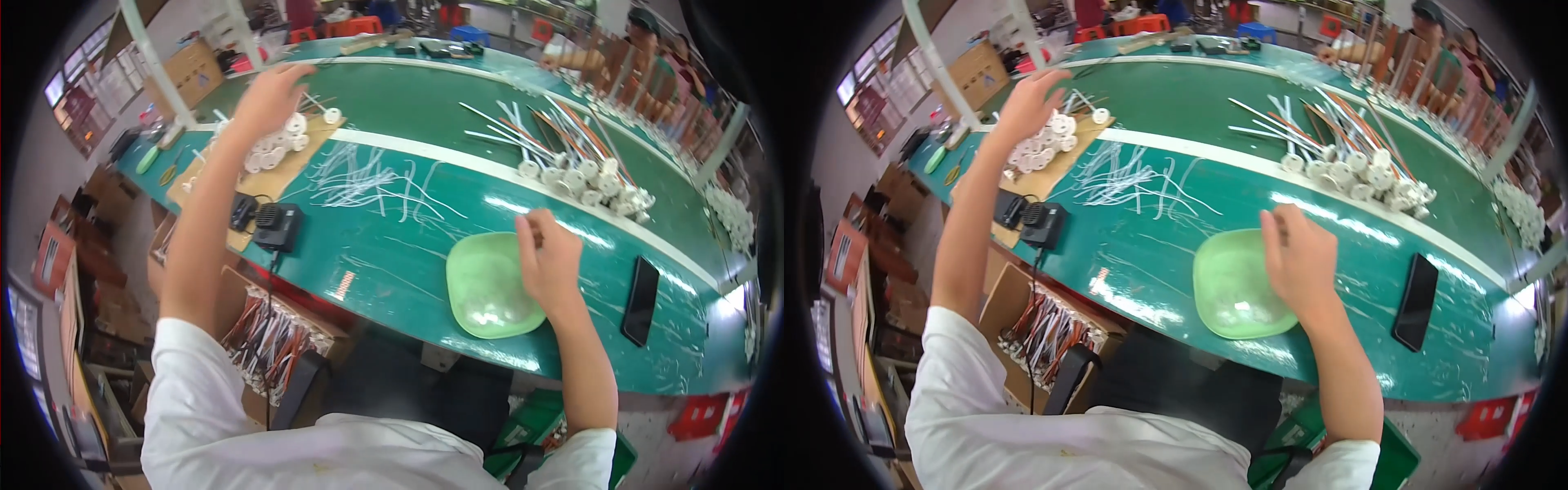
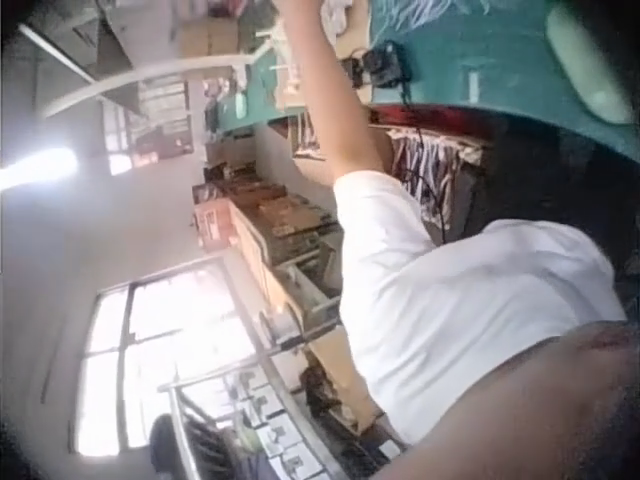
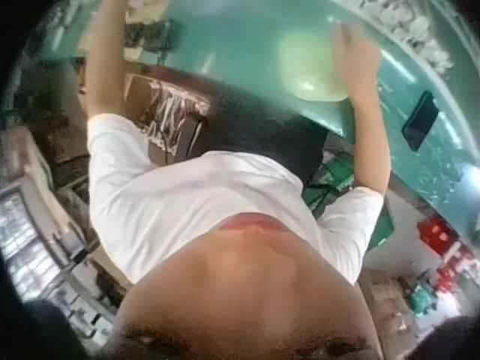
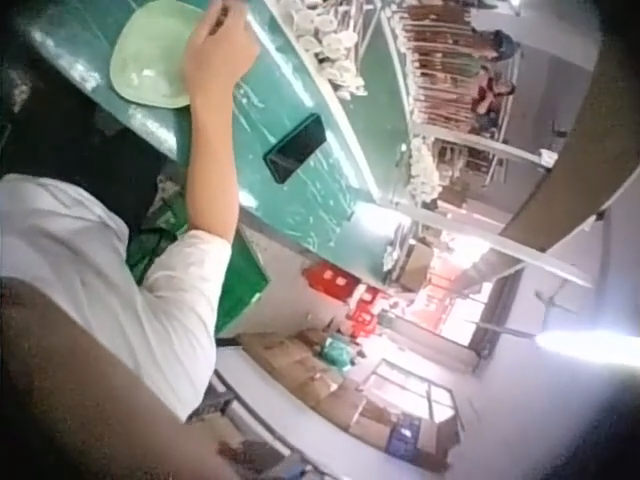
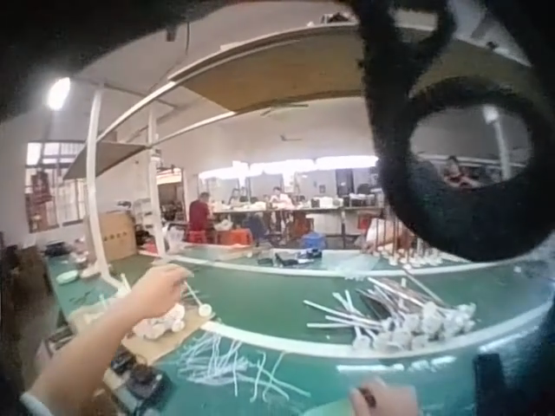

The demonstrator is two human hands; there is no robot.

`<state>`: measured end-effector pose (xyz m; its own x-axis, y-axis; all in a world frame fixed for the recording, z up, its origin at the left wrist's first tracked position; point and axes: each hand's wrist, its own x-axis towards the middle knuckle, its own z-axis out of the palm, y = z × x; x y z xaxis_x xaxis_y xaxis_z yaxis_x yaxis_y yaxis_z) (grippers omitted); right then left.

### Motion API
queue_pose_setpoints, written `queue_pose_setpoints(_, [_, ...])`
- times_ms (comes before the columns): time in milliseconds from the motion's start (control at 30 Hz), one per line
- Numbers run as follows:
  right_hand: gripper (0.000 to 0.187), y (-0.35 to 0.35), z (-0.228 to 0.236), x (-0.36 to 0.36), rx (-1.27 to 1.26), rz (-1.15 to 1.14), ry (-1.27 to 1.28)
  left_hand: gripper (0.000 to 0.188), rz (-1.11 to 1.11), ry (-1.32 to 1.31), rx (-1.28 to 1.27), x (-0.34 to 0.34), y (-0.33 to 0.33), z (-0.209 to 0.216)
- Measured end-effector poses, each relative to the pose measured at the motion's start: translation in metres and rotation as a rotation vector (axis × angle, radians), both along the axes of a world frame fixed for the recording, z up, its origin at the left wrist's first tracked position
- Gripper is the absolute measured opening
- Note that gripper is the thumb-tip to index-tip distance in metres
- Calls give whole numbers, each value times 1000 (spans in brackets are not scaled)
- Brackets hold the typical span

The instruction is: Assembling white plastic circular bases by inserting thin wires and metal pins at a factory workstation.

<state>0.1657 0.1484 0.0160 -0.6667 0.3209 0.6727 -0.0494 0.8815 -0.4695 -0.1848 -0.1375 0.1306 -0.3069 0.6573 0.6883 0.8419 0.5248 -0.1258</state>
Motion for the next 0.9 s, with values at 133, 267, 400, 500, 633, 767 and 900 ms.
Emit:
queue_pose_setpoints(133, [10,4,-2,0,20,59,-15,18,-514,-569,459,116,126,-68])
queue_pose_setpoints(267, [8,19,5,0,-38,-16,1,18,-640,-993,668,154,191,-138])
queue_pose_setpoints(400, [7,54,22,-2,213,-131,-92,15,-612,-864,595,156,186,-155])
queue_pose_setpoints(500, [13,103,35,-18,401,-335,-117,14,-612,-856,566,160,180,-158])
queue_pose_setpoints(633, [23,181,64,-36,364,-524,-63,11,-647,-763,538,166,184,-152])
queue_pose_setpoints(767, [28,208,70,-41,19,-506,-529,9,-668,-715,524,172,182,-149])
queue_pose_setpoints(900, [29,178,73,-19,166,-501,-287,9,-670,-696,547,179,184,-141])
